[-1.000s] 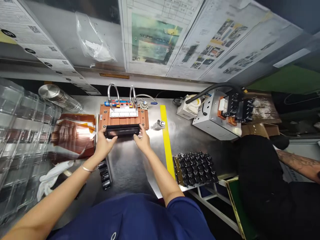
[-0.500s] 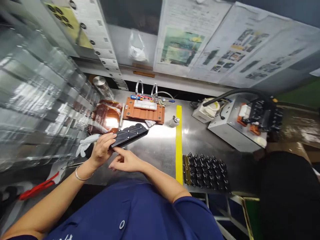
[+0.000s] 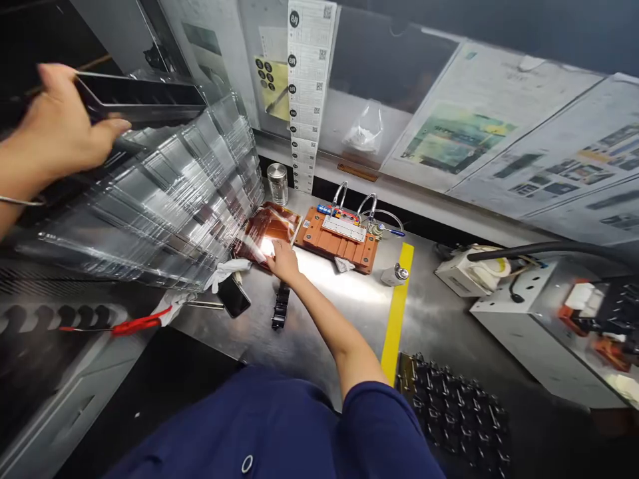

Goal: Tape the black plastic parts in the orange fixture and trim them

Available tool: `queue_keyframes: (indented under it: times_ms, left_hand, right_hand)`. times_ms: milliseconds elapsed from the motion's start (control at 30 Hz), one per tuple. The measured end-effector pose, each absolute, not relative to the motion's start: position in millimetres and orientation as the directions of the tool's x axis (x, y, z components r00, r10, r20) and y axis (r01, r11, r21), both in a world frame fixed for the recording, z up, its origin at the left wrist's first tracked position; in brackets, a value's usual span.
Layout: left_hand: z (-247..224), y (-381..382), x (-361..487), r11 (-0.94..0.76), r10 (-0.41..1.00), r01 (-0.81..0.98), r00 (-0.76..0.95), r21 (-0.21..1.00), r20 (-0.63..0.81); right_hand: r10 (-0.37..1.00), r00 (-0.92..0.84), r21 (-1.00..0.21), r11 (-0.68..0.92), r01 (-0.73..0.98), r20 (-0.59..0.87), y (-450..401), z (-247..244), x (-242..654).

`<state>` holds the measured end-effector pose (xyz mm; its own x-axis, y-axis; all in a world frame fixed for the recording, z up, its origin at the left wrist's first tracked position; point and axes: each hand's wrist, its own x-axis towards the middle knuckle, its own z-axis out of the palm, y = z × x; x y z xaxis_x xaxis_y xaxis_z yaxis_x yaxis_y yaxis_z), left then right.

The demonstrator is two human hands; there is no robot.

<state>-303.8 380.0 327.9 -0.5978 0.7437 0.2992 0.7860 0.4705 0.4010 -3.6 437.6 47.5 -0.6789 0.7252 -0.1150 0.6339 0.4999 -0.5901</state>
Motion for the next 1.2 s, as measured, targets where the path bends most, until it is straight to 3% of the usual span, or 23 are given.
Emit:
queue_keyframes:
  times_ms: [67,133,200,267,333,400,467,567,633,700,833,967,1200]
  left_hand:
    - [326,390,-301,0.461,0.849,0.853,-0.504,0.245,0.16]
    - [322,371,-279,0.316,0.924,0.924,-0.352,0.216,0.149]
    - [312,334,-244,0.042,0.957,0.959,-0.119,0.281,0.265]
    - [286,298,-210,-0.096,0.949,0.875,-0.063,0.474,0.308]
    - [242,278,-188,0.026,0.989,0.704,-0.119,0.709,0.083]
    - [187,281,-182,0.356,0.931,0.465,-0.251,0.811,-0.265]
    - [133,301,-185,0.632,0.726,0.088,-0.414,0.77,-0.549]
    - [76,336,-189,0.634,0.543,-0.367,-0.415,0.681,-0.73]
    - [55,351,-186,0.539,0.559,-0.449,-0.442,0.713,-0.701]
    - [46,357,-180,0.456,0.618,-0.413,-0.491,0.789,-0.614]
    - [41,359,-166,0.357,0.828,-0.228,-0.372,0.906,-0.42]
    - [44,367,-153,0.272,0.936,-0.086,-0.208,0.959,-0.284]
    - [38,385,-137,0.305,0.912,-0.146,-0.24,0.941,-0.333]
  right_hand:
    - [0.676,-0.715,-0.493,0.568,0.659,-0.176,444,38,-29]
    - [0.636,-0.734,-0.427,0.611,0.667,-0.237,445,27,-44]
    - [0.617,-0.749,-0.406,0.637,0.656,-0.242,443,17,-49]
    - [0.617,-0.759,-0.412,0.648,0.64,-0.208,441,11,-49]
    - [0.625,-0.758,-0.424,0.644,0.637,-0.188,443,10,-47]
    - [0.638,-0.748,-0.426,0.635,0.645,-0.181,446,12,-46]
    - [0.651,-0.741,-0.425,0.63,0.65,-0.167,449,15,-42]
    - [0.637,-0.763,-0.446,0.653,0.612,-0.114,446,17,-30]
    - [0.594,-0.802,-0.505,0.672,0.541,-0.07,440,19,-20]
    - [0.569,-0.822,-0.607,0.642,0.468,-0.032,435,24,-13]
    - [0.743,-0.669,-0.755,0.441,0.485,0.005,433,41,-12]
    - [0.83,-0.555,-0.747,0.336,0.573,-0.053,439,56,-18]
    - [0.788,-0.61,-0.706,0.387,0.593,-0.08,434,61,-11]
